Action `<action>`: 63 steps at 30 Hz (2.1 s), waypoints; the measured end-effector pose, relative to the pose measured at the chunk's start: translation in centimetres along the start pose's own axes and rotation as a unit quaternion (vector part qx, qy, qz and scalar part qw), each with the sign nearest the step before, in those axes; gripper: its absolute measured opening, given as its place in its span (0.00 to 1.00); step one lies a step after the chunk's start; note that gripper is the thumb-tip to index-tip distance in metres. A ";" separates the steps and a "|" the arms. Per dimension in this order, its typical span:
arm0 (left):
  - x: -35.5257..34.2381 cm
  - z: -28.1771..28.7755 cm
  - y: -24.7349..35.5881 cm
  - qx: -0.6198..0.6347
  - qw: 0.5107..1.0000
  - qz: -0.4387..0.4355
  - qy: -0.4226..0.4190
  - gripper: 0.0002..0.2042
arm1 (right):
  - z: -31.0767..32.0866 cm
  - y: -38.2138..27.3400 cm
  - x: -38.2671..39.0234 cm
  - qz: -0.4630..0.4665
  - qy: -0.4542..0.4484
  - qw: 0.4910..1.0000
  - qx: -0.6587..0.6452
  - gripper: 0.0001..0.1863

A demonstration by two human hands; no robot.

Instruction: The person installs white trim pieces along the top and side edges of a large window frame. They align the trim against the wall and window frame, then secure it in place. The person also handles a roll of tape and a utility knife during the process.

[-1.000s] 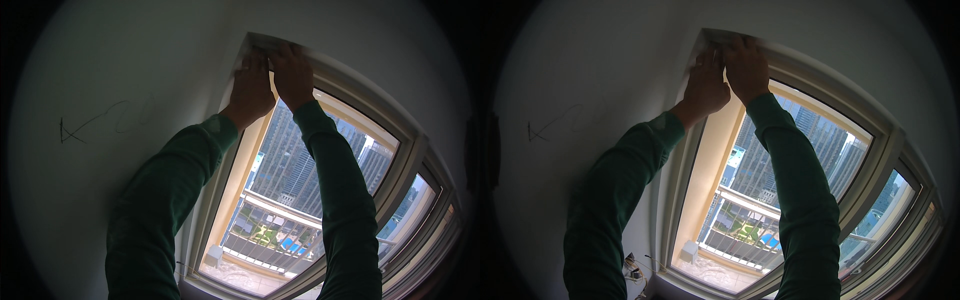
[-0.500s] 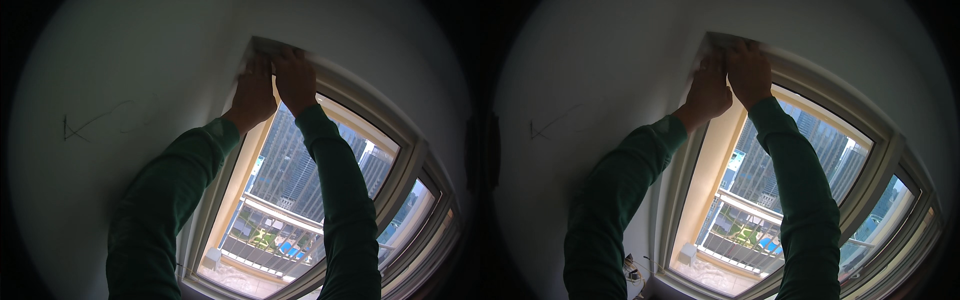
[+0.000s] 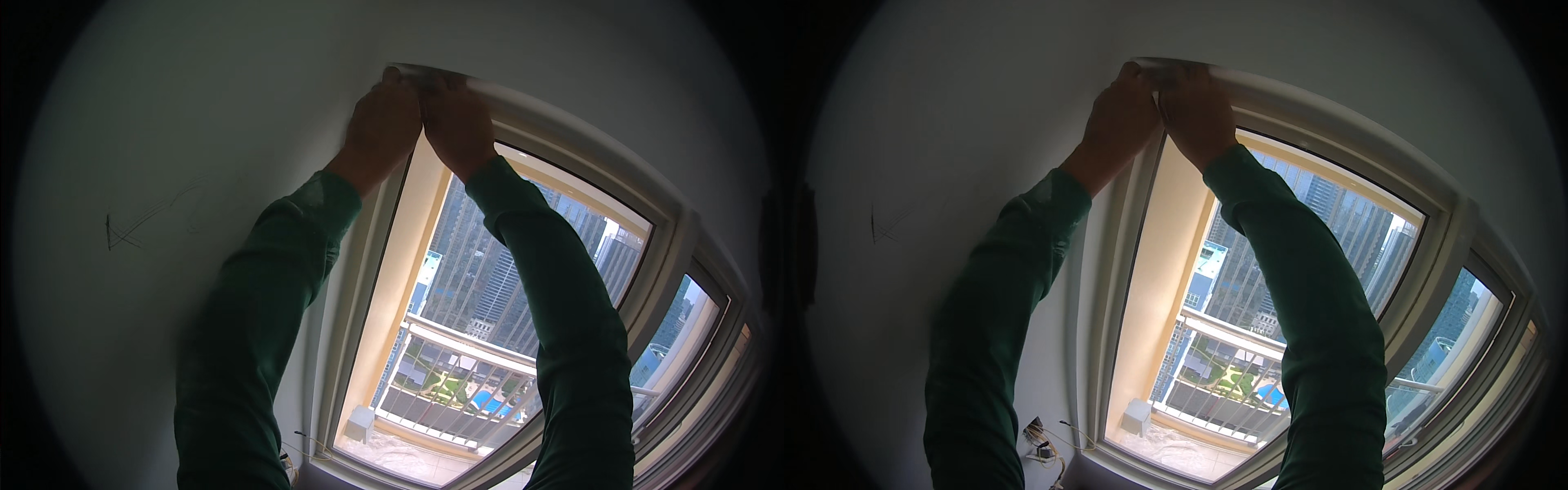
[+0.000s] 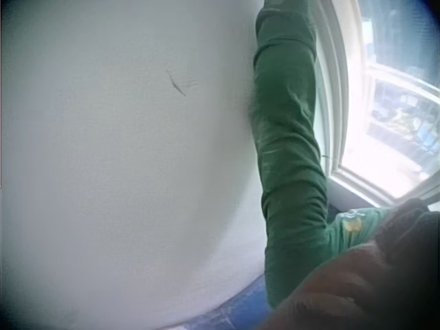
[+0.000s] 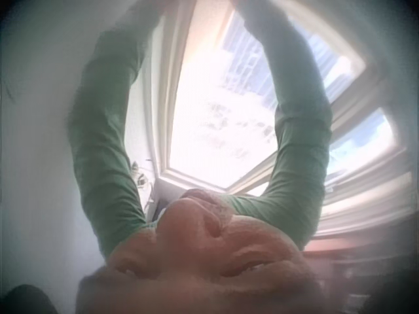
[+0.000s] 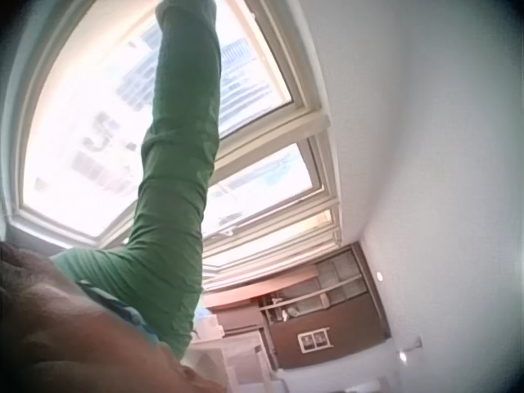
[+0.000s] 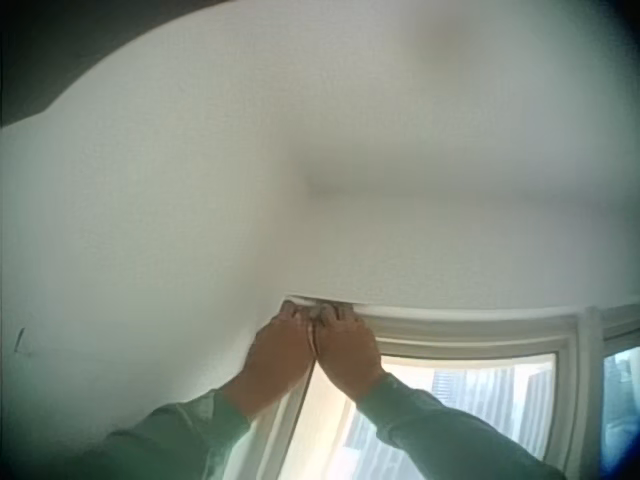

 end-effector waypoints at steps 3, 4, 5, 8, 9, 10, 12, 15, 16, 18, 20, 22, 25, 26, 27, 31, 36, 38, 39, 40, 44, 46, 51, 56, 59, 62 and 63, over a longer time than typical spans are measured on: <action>-1.8 2.8 0.3 -0.113 0.992 -0.058 0.003 0.10 | -0.7 0.2 0.5 0.021 -0.050 0.994 0.095 0.03; -1.9 2.9 0.2 -0.100 0.994 -0.024 -0.040 0.11 | -0.5 0.0 0.3 0.019 -0.046 0.996 0.075 0.04; -1.7 2.8 0.2 -0.087 0.993 0.010 -0.084 0.13 | -0.4 0.0 0.3 0.012 -0.073 0.994 0.082 0.04; 0.3 0.5 -0.4 -0.043 0.993 0.037 -0.103 0.16 | 0.2 0.0 -0.2 0.005 -0.107 0.991 0.084 0.06; 1.4 -0.7 -0.9 -0.025 0.995 0.036 -0.092 0.17 | 0.0 -0.1 -0.1 0.009 -0.092 0.993 0.073 0.05; 2.7 -0.9 -0.3 -0.006 0.997 0.045 -0.067 0.21 | -0.2 -0.1 0.1 0.014 -0.080 0.995 0.063 0.05; 3.4 -2.1 -0.2 0.094 0.994 0.044 0.018 0.19 | -0.1 0.2 0.3 0.013 -0.098 0.993 0.059 0.05; 3.4 -2.7 -1.0 0.147 0.985 0.042 0.079 0.16 | 0.2 0.0 -0.3 0.025 -0.120 0.990 0.068 0.06; 3.2 -3.2 -1.0 0.142 0.986 0.043 0.077 0.16 | 0.3 0.1 0.0 0.027 -0.132 0.988 0.078 0.07; 2.7 -4.2 -0.9 0.127 0.988 0.036 0.082 0.17 | 0.3 0.6 0.3 0.046 -0.113 0.987 0.101 0.06; 2.8 -4.0 -1.0 0.098 0.991 0.026 0.089 0.19 | 0.0 0.3 0.5 0.056 -0.099 0.987 0.111 0.05; 3.2 -4.7 -0.8 0.104 0.992 0.074 0.025 0.20 | 0.0 0.2 0.5 0.059 -0.093 0.987 0.121 0.05; 3.6 -5.2 -1.0 0.104 0.992 0.046 0.050 0.21 | -0.3 -0.1 0.2 0.072 -0.125 0.978 0.147 0.04; 3.7 -5.1 -1.3 0.100 0.991 0.023 0.081 0.21 | -0.3 -0.4 -0.3 0.078 -0.123 0.975 0.168 0.04; 3.4 -5.3 -1.8 0.108 0.991 0.019 0.076 0.21 | -0.3 -0.7 -0.9 0.086 -0.120 0.971 0.188 0.04; 3.6 -5.8 -1.7 0.102 0.994 0.025 0.039 0.19 | -0.2 -0.6 -0.8 0.104 -0.134 0.960 0.225 0.03; 3.8 -5.9 -1.6 0.119 0.992 0.043 0.029 0.21 | 0.7 -1.0 -2.4 0.134 -0.148 0.951 0.238 0.03; 3.6 -5.9 -1.7 0.056 0.997 0.031 0.038 0.21 | 0.8 -1.1 -2.9 0.145 -0.141 0.955 0.218 0.03; 3.5 -6.0 -1.8 0.017 0.999 0.014 0.043 0.22 | 0.7 -1.1 -3.1 0.150 -0.137 0.957 0.208 0.03; 3.2 -6.2 -1.8 -0.021 0.999 -0.005 0.047 0.22 | 0.8 -1.0 -3.0 0.155 -0.129 0.958 0.202 0.03; 3.0 -7.1 -1.5 -0.080 0.996 -0.009 0.026 0.24 | 0.9 -0.6 -2.7 0.160 -0.114 0.964 0.178 0.03; 2.9 -7.2 -1.5 -0.082 0.996 -0.009 0.019 0.25 | 0.8 -0.5 -2.6 0.155 -0.119 0.965 0.175 0.03; 2.5 -7.6 -1.7 -0.072 0.997 -0.014 0.006 0.25 | 0.7 -0.4 -2.7 0.147 -0.131 0.963 0.186 0.04; 2.2 -7.8 -2.3 -0.021 1.000 0.001 0.013 0.26 | 0.5 -0.5 -2.7 0.156 -0.123 0.964 0.178 0.04; 2.3 -7.5 -2.2 0.005 1.000 0.006 0.025 0.26 | 0.6 -0.6 -2.7 0.163 -0.119 0.962 0.185 0.04; 2.3 -7.1 -2.0 0.001 1.000 -0.001 0.029 0.28 | 0.5 -0.5 -2.9 0.171 -0.124 0.958 0.194 0.05; 2.3 -7.1 -2.0 0.012 1.000 0.009 0.018 0.28 | 0.4 -0.5 -3.0 0.174 -0.128 0.957 0.196 0.05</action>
Point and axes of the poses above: each hand's wrist, its own x-axis away from the middle knuckle, its own z-axis out of the back of the hand, y = z × x, the point moved 5 cm from there along -x, towards the middle knuckle, and after that the axes turned 4 degrees about z, right-handed, at the moved point
